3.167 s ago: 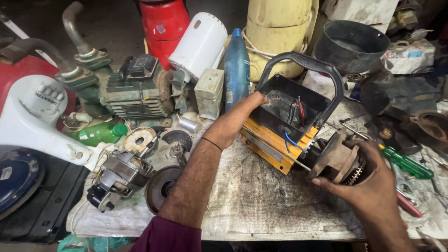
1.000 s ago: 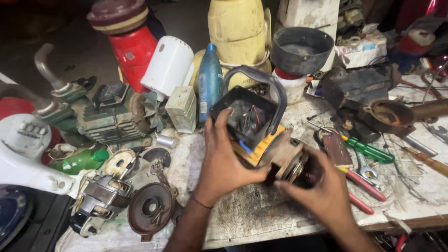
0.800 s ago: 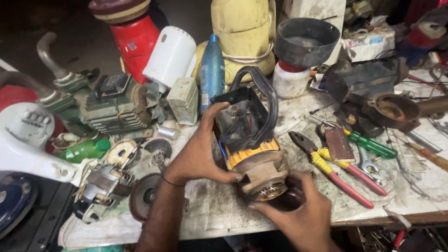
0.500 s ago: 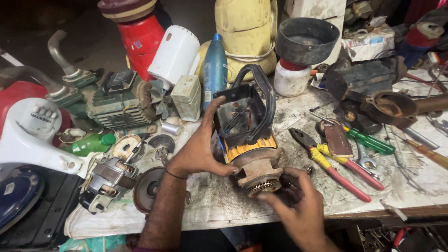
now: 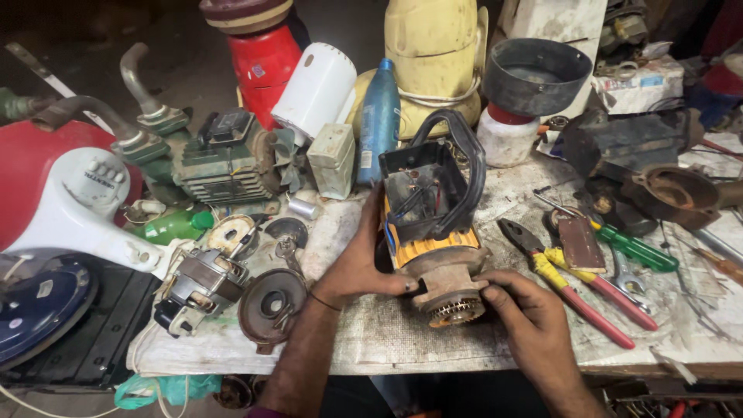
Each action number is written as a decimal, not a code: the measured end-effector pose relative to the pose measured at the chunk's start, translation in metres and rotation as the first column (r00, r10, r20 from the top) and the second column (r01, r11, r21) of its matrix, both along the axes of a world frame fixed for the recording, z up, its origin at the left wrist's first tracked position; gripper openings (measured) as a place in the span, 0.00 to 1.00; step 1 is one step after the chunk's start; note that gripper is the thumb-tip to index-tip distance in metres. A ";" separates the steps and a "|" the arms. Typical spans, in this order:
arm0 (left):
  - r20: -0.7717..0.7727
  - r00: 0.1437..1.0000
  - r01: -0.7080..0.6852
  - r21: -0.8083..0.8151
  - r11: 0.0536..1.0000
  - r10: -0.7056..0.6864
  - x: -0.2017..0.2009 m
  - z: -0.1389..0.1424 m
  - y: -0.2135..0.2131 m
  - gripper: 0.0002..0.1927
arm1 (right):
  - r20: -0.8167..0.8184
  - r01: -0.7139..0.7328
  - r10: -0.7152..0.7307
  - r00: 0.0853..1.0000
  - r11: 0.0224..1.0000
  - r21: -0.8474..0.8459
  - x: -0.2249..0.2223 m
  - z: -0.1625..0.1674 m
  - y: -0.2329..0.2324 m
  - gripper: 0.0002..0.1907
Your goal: The person cleans a motor rotor with a sanding block, then pours lubricant onto it from a blue bottle. They rotate the rotor by hand and then insert it into a yellow motor housing, aligning the shaft and securing the assembly.
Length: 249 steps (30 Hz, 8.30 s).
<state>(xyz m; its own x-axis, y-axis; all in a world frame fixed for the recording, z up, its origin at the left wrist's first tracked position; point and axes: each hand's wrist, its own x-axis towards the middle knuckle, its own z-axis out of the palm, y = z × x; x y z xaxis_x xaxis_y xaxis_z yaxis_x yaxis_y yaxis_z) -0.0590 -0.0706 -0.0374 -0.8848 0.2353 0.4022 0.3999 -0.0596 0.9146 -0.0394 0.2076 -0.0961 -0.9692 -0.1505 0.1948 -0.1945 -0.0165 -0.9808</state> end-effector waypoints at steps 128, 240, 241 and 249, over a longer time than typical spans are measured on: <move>-0.320 0.902 -0.397 -0.354 0.847 0.289 0.007 0.009 -0.016 0.74 | -0.724 0.461 0.518 0.455 0.559 0.689 -0.025 0.087 0.079 0.30; 0.553 0.797 -0.566 0.545 0.619 0.243 -0.029 -0.033 -0.025 0.16 | -0.191 0.068 0.020 0.981 0.894 0.442 -0.007 0.040 0.035 0.48; 0.547 0.811 -0.541 0.565 0.623 0.208 -0.030 -0.035 -0.027 0.16 | -0.212 0.094 0.003 0.977 0.891 0.444 -0.004 0.042 0.028 0.49; 0.606 0.720 -0.670 0.484 0.562 0.337 -0.019 -0.038 -0.022 0.15 | 0.094 0.087 -0.097 0.991 0.991 0.103 -0.007 0.059 0.011 0.45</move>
<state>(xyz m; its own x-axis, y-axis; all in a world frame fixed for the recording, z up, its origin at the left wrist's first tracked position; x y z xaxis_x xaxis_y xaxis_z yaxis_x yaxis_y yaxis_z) -0.0775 -0.0923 -0.0757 -0.8667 -0.4694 -0.1690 0.1651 -0.5895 0.7907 -0.0463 0.2189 -0.0366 -0.9935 -0.0740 0.0862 -0.0930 0.0948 -0.9911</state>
